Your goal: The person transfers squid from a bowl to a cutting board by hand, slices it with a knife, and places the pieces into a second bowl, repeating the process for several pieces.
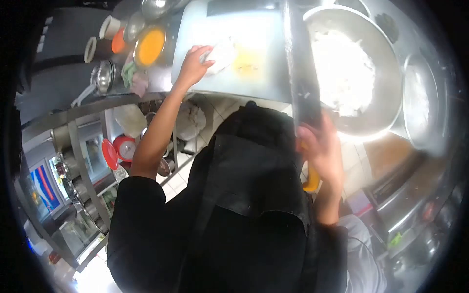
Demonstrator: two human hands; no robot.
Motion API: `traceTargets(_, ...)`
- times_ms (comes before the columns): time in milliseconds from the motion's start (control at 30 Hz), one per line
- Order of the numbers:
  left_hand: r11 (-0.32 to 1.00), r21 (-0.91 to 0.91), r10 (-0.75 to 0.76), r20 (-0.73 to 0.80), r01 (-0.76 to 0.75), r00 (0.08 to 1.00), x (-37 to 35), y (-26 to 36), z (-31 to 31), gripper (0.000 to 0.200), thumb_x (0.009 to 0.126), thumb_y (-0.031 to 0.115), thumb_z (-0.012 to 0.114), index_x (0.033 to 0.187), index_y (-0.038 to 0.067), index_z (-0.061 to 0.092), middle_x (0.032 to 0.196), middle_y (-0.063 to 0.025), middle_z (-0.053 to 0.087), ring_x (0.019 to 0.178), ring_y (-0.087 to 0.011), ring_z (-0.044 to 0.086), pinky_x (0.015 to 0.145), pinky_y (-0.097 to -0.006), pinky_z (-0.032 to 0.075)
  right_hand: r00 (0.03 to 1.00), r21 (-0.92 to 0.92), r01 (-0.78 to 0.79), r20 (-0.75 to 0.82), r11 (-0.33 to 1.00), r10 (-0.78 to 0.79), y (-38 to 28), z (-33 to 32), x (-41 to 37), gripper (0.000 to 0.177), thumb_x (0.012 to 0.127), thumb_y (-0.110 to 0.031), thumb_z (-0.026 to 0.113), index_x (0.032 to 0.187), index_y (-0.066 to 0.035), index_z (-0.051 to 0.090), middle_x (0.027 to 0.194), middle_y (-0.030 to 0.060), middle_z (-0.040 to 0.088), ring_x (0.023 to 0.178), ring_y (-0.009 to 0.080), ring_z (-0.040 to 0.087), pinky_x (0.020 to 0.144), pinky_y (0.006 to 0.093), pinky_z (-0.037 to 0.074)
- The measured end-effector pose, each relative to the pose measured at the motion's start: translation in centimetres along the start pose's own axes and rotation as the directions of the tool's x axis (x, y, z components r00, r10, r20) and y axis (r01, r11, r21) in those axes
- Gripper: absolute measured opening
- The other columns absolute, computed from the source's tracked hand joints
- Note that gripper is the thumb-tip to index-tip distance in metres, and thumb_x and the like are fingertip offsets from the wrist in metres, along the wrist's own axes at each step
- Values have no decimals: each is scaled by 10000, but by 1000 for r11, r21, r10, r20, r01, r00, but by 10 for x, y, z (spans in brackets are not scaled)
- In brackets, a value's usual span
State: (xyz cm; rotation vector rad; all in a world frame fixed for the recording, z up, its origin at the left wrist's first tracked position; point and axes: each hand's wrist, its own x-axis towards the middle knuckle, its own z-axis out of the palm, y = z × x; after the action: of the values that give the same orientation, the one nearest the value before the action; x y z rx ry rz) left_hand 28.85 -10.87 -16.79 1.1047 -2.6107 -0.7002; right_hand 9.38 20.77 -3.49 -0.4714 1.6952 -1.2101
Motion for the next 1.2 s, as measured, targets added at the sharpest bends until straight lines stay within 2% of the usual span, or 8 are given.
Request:
traceTargets(233,998,24,-61,-111,64,992,-5,18,10,291,721,98,725,979,35,606,978,-131,561,980,-304,541,838,-417,447,998,-184,-57,-7,981,57,-17,69,22,367,887,-67,527,1235,-9,427,673,54,569,524,96,511,452,228,408)
traceTargets(333,997,-68,-26,-20,25,999,-3,12,10,199,714,45,689,874,33,571,899,-104,564,901,-293,556,764,-413,470,1000,-283,-10,-15,959,6,-14,73,28,411,907,27,502,1300,-4,382,824,76,579,579,105,551,420,205,421)
traceTargets(433,992,-56,99,-177,-111,979,-3,11,-7,175,702,13,653,838,35,545,836,-75,563,838,-285,562,702,-405,479,1000,-324,-14,-23,946,6,-20,74,30,374,909,21,508,1268,6,402,825,84,572,554,110,547,416,213,427)
traceTargets(733,963,58,269,-187,-262,945,-52,13,13,271,730,69,646,999,73,613,1179,-134,517,1059,-292,490,806,-423,405,996,-314,-85,-19,946,83,-9,74,34,434,914,-2,506,1324,18,365,868,95,580,537,104,543,425,216,426)
traceTargets(800,971,27,238,-195,-237,951,-43,14,16,285,753,86,643,1037,81,614,1158,-121,534,1053,-280,500,808,-420,400,970,-757,220,104,615,-219,6,72,35,444,919,-39,511,1331,29,364,799,96,588,527,107,534,434,235,424)
traceTargets(833,971,-4,231,-237,-238,944,-34,11,18,277,754,90,645,1030,83,615,1132,-108,546,1034,-273,508,805,-416,399,998,-658,-62,-59,750,31,1,78,34,474,917,-95,535,1338,39,362,680,82,569,521,91,516,440,250,414)
traceTargets(967,977,-42,191,-283,-211,940,-13,14,34,232,758,104,640,988,92,616,1011,-54,573,944,-250,532,774,-403,401,999,-884,-23,-35,468,-17,5,107,50,266,892,-80,525,1129,7,443,737,295,606,752,495,578,663,536,446)
traceTargets(1200,983,64,183,-373,-172,910,-8,20,51,190,737,104,626,925,134,623,926,-19,581,872,-233,548,705,-379,420,997,-954,69,72,292,-1,19,106,58,257,880,-64,527,1100,-8,408,653,279,590,700,469,597,631,543,444)
